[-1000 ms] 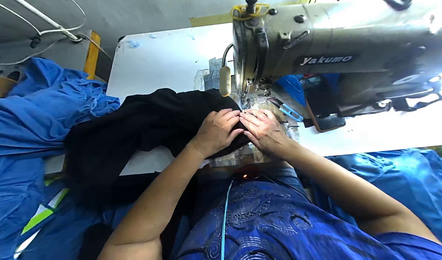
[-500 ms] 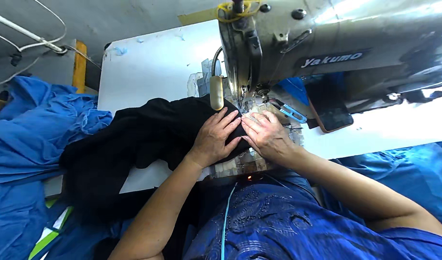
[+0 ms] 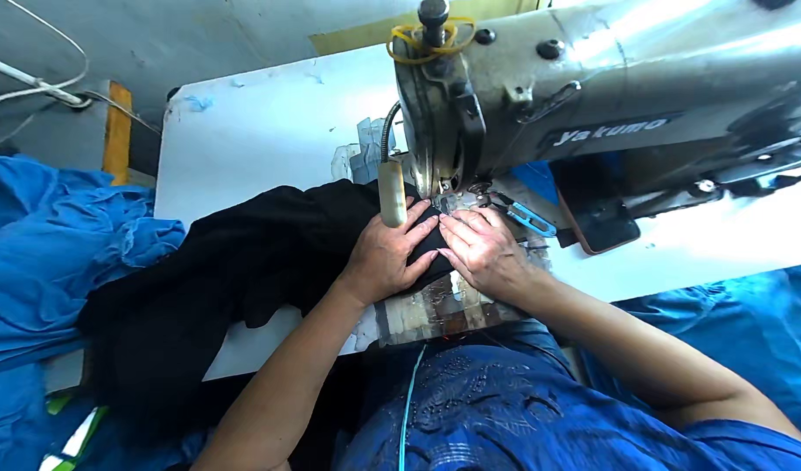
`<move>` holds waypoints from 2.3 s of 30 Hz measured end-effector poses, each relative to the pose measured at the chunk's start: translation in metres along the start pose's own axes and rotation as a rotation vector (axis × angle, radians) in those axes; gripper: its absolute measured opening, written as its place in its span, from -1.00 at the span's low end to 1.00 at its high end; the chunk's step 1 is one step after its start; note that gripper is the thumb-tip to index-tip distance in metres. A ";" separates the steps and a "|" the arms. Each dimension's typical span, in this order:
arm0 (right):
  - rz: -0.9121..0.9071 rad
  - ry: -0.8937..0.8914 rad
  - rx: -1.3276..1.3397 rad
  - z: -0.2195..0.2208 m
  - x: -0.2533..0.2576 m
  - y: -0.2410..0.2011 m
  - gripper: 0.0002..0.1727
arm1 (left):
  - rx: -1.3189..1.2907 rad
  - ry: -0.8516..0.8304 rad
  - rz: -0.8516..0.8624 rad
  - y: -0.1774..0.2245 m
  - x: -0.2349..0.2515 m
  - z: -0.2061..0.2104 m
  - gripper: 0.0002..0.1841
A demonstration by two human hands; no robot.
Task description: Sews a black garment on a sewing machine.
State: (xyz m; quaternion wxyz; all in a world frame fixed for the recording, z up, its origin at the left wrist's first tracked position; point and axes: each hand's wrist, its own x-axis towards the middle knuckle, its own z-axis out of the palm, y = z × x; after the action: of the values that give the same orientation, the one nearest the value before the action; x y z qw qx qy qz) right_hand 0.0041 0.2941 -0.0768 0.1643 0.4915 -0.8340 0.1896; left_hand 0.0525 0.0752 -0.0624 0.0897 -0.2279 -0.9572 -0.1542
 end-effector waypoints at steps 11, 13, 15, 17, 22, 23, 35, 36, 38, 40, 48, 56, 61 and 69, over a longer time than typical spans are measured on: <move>0.086 -0.030 0.017 0.001 0.002 -0.002 -0.54 | 0.004 -0.030 0.016 -0.007 0.004 -0.002 -0.40; 0.062 -0.011 0.011 0.002 0.002 -0.001 -0.54 | -0.004 -0.017 0.024 -0.007 0.004 -0.003 -0.41; 0.044 -0.020 0.009 0.002 0.003 -0.001 -0.54 | -0.029 -0.008 0.024 -0.009 0.002 -0.001 -0.40; 0.040 -0.036 0.013 0.000 0.004 0.000 -0.54 | -0.028 -0.003 0.031 -0.011 0.003 0.000 -0.39; 0.035 -0.025 0.052 0.000 0.002 0.003 -0.55 | 0.144 0.038 0.015 0.028 0.001 -0.009 -0.61; 0.037 -0.026 0.073 0.001 0.001 0.003 -0.56 | 0.137 0.050 -0.021 0.038 -0.002 -0.005 -0.63; 0.002 -0.010 0.112 -0.004 -0.005 0.008 -0.58 | 0.011 0.131 -0.067 0.040 -0.013 0.015 -0.57; 0.014 -0.024 0.124 -0.005 -0.005 0.008 -0.58 | 0.007 0.127 -0.061 0.039 -0.012 0.014 -0.57; 0.041 -0.069 0.157 -0.011 -0.007 0.008 -0.56 | 0.005 0.115 -0.059 0.038 -0.013 0.014 -0.55; 0.078 -0.097 0.212 -0.021 -0.012 0.010 -0.55 | 0.011 0.106 -0.057 0.037 -0.013 0.014 -0.52; 0.594 0.364 -0.281 -0.111 -0.099 0.084 -0.49 | 0.034 0.089 -0.074 0.040 -0.010 0.016 -0.54; 0.764 0.274 -0.301 -0.125 -0.133 0.113 -0.43 | 0.054 0.119 -0.069 0.039 -0.011 0.018 -0.54; 0.740 0.301 -0.349 -0.125 -0.133 0.112 -0.45 | 0.060 0.099 -0.073 0.039 -0.010 0.017 -0.53; 0.863 0.081 -0.309 -0.106 -0.147 0.104 -0.41 | 0.053 0.118 -0.100 0.040 -0.007 0.015 -0.54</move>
State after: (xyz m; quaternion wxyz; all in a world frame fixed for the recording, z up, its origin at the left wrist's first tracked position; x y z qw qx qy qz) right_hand -0.0100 0.5022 -0.0678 0.1743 0.0614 -0.9737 0.1330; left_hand 0.0755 0.1112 -0.0685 0.1441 -0.1680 -0.9642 -0.1462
